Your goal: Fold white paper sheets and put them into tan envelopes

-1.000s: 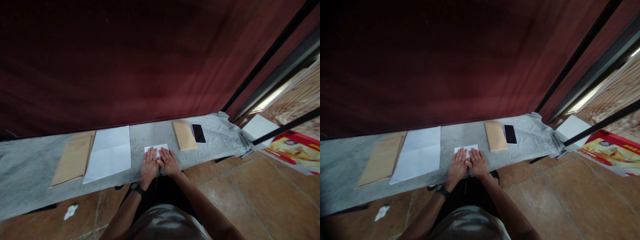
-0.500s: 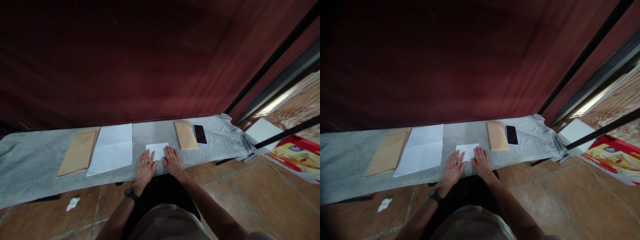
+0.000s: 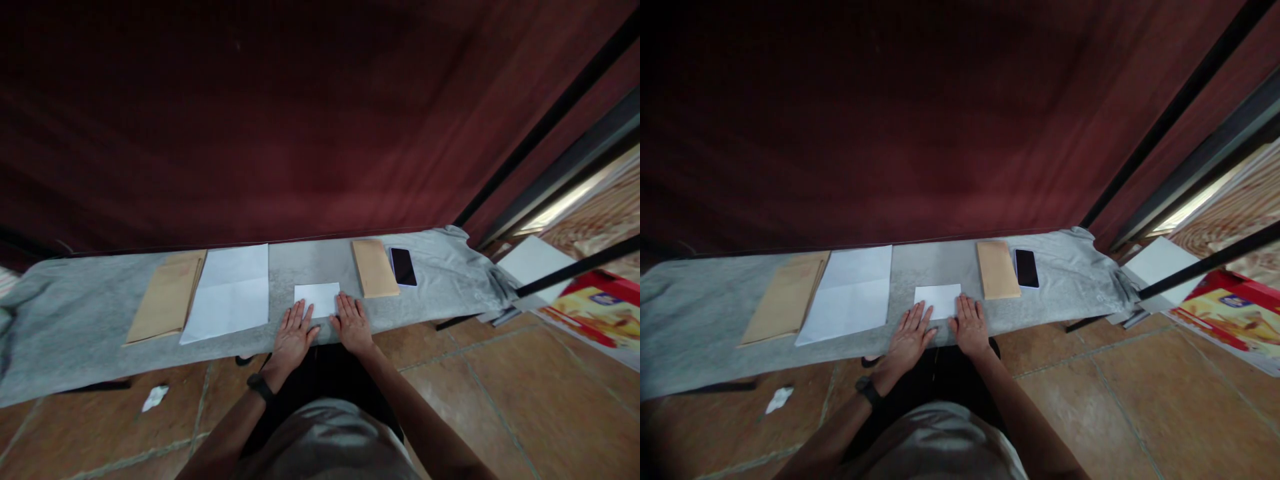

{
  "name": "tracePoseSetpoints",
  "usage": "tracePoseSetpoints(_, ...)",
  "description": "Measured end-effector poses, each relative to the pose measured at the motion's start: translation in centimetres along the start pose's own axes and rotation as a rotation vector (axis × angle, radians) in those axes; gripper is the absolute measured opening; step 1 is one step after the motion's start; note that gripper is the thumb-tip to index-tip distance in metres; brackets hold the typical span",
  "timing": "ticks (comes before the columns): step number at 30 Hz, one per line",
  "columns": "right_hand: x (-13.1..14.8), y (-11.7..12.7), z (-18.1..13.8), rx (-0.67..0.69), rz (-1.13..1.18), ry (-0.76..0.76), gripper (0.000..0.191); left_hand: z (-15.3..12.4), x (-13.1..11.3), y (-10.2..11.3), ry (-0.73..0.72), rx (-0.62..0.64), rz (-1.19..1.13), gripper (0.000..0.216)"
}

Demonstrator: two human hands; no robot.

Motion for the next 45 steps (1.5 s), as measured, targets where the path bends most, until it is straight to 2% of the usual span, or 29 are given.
tracePoseSetpoints(3,-0.1,0.1,-0.2,-0.002,-0.01,-0.003,0.059,1.2,-0.3,0.1,0.03,-0.007,-0.004,0.057)
tracePoseSetpoints(9,-0.2,-0.2,-0.3,0.0,-0.021,0.002,0.057,5.6,-2.7,-0.9,-0.052,0.015,-0.099,0.052)
tracePoseSetpoints(11,-0.3,-0.2,-0.3,0.004,-0.02,0.007,0.057,5.6,-2.7,-1.2,-0.043,0.013,-0.102,0.052)
tracePoseSetpoints(15,0.1,0.3,-0.2,-0.011,-0.005,-0.015,0.055,3.9,-2.1,-1.1,-0.06,-0.002,-0.076,0.053)
tracePoseSetpoints(21,3.1,0.2,-1.7,0.057,0.049,0.093,0.055,2.7,-1.8,-1.0,-0.081,0.022,-0.056,0.054)
tracePoseSetpoints(29,1.8,0.7,-2.8,0.084,0.012,0.095,0.061,0.8,-0.8,-0.8,-0.043,-0.048,-0.074,0.056)
tracePoseSetpoints(32,1.6,0.9,-2.8,0.083,0.022,0.087,0.06,1.8,-0.6,-1.0,-0.032,-0.043,-0.096,0.054)
tracePoseSetpoints(39,1.7,0.8,-2.6,0.107,0.011,0.066,0.056,7.5,-2.0,-1.4,-0.165,-0.008,-0.17,0.05)
tracePoseSetpoints(42,1.7,0.8,-2.6,0.123,0.01,0.061,0.057,7.9,-0.8,-1.7,-0.145,-0.01,-0.16,0.051)
tracePoseSetpoints(45,1.7,1.1,-2.5,0.131,0.023,0.051,0.056,6.5,1.3,-1.9,-0.056,-0.019,-0.112,0.052)
Point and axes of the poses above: each hand's wrist, its own z-axis towards the middle knuckle, its own y-axis out of the back of the hand, x = y × z, the point moved 9 cm from there along z, towards the middle knuckle, and after that the axes turned 15 degrees about -y, right-handed, at the moved point
